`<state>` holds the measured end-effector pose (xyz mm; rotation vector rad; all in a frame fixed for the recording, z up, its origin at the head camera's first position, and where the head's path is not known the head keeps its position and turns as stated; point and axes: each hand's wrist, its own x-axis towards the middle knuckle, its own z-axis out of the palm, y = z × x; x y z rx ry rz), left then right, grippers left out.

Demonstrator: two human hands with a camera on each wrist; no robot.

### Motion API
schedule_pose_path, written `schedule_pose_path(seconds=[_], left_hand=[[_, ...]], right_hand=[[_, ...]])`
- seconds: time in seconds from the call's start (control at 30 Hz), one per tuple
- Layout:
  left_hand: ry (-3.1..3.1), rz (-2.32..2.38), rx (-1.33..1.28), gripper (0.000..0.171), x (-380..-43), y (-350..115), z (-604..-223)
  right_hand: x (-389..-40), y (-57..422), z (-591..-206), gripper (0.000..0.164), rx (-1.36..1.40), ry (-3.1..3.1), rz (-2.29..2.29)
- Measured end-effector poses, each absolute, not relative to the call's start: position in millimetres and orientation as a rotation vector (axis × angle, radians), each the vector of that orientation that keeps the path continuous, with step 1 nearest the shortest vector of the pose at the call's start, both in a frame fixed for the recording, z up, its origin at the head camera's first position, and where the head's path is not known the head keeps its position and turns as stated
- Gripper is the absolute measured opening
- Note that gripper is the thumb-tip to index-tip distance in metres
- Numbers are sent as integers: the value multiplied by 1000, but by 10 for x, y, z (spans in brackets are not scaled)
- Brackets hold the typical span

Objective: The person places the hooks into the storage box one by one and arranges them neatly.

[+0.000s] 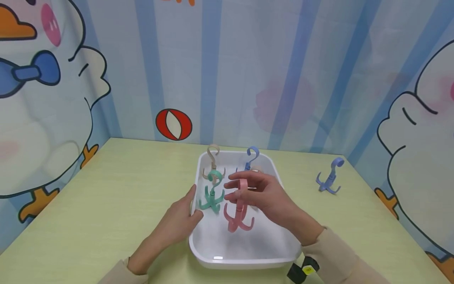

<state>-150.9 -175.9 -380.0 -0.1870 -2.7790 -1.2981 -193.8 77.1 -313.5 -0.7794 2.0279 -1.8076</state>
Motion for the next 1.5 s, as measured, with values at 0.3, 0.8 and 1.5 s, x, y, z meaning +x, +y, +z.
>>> schedule_pose_path(seconds=[0.3,0.8,1.5], left_hand=[[-2783,-1276,-204,80,-1510,-1760,-3791],[-2776,-1301,-217,81,-1509,-1759,-3778],[-2800,-1266,-183,81,-1506,-1756,-3760]], right_hand=[[-1858,609,-3202,44,-804,1936,-1817],[-1842,435,-3329,47,-796,1826,-1788],[-1873,370,-3417,40,-729,1831,-1665]])
